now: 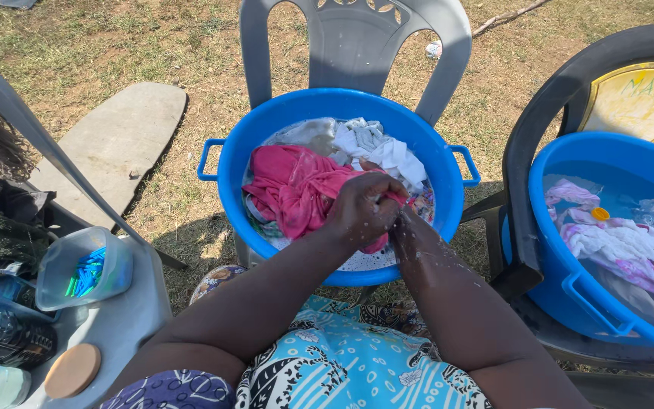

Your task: The person washes laundry by hand, rubbing bar soap onto garments and scrubbing them in a basin of soapy water.

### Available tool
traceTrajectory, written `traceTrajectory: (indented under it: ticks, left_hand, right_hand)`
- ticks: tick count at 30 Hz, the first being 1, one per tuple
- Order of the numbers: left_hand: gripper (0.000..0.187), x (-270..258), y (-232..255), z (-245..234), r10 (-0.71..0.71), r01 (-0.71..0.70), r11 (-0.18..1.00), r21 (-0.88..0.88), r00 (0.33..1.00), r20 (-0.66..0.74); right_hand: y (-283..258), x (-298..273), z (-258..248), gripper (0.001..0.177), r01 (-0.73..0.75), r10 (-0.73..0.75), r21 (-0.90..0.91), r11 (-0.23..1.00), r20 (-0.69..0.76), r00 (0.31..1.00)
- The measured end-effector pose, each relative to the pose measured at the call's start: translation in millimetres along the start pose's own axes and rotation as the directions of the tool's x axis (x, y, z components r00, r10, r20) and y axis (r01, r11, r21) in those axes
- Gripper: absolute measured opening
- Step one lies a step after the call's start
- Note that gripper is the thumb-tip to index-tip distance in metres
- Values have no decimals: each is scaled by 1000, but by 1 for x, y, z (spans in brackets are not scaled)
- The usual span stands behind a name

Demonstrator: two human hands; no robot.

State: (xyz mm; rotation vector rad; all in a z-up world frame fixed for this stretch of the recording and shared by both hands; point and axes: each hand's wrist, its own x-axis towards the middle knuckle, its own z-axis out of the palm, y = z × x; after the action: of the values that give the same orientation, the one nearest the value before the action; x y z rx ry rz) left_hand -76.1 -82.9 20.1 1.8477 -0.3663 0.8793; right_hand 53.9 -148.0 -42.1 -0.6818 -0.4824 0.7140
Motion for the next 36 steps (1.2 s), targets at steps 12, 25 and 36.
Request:
traceTrajectory:
  ticks: [12, 25, 36]
  left_hand:
    - [40, 14, -110, -47, -347, 222, 756, 616, 933, 90]
    - [46, -10, 47, -20, 197, -212, 974, 81, 966, 169]
    - [51, 29, -85, -30, -608, 632, 722, 280, 774, -179]
  right_hand:
    - [-5, -28, 9, 15, 159, -162, 125, 979, 11, 987]
    - [0, -20, 13, 30, -84, 77, 51, 995, 113, 991]
    - [-18, -6, 15, 39, 172, -164, 111, 979, -79, 983]
